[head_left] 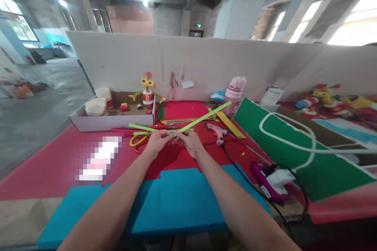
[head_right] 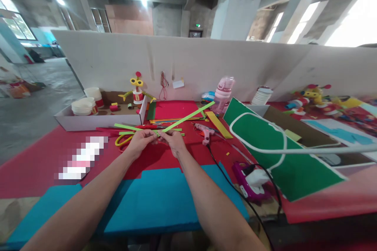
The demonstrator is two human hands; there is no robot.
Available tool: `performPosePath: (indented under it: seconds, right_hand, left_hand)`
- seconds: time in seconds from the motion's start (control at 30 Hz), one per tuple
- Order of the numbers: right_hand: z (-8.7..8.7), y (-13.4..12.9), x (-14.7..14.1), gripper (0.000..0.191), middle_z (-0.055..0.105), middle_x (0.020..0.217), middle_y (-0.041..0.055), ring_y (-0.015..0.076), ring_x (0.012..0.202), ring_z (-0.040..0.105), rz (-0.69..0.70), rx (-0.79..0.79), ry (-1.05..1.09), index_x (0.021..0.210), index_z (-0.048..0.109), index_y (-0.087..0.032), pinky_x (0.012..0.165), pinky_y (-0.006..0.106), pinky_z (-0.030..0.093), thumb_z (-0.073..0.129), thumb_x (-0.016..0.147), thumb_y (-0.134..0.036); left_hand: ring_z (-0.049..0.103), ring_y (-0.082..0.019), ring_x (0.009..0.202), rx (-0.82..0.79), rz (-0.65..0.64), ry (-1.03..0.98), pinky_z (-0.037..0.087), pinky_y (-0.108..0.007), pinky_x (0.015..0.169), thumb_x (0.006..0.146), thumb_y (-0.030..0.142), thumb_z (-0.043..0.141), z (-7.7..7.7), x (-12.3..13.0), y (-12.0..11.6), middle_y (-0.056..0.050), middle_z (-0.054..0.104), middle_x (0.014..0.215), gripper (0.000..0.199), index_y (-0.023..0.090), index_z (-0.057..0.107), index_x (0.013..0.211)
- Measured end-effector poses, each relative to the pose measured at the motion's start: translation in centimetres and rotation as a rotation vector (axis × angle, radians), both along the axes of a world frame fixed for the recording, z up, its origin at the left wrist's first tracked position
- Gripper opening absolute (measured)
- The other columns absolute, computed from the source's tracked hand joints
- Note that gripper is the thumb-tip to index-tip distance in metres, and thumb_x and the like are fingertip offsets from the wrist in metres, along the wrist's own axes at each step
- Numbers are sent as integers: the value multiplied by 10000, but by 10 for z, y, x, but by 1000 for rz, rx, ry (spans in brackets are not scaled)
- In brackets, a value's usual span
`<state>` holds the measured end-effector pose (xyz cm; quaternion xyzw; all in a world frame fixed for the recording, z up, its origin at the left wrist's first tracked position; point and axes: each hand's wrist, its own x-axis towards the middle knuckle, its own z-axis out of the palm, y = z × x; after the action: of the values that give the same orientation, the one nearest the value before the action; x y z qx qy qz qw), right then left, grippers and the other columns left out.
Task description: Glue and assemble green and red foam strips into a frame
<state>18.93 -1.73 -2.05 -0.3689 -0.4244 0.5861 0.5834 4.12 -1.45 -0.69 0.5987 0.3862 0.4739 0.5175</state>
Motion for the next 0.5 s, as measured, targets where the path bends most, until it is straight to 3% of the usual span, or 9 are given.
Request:
performPosePath:
  seconds: [0.5]
  right_hand:
    - [-5, 4, -1, 376, 640, 578, 0, 113, 557, 560, -26, -36, 51, 711, 737, -154, 651, 297, 528, 845, 476, -426]
  left_hand:
    - [549, -117, 538, 7, -7, 35, 416, -229, 584, 673, 362, 709, -5, -1, 3, -34, 653, 566, 234, 133, 665, 663]
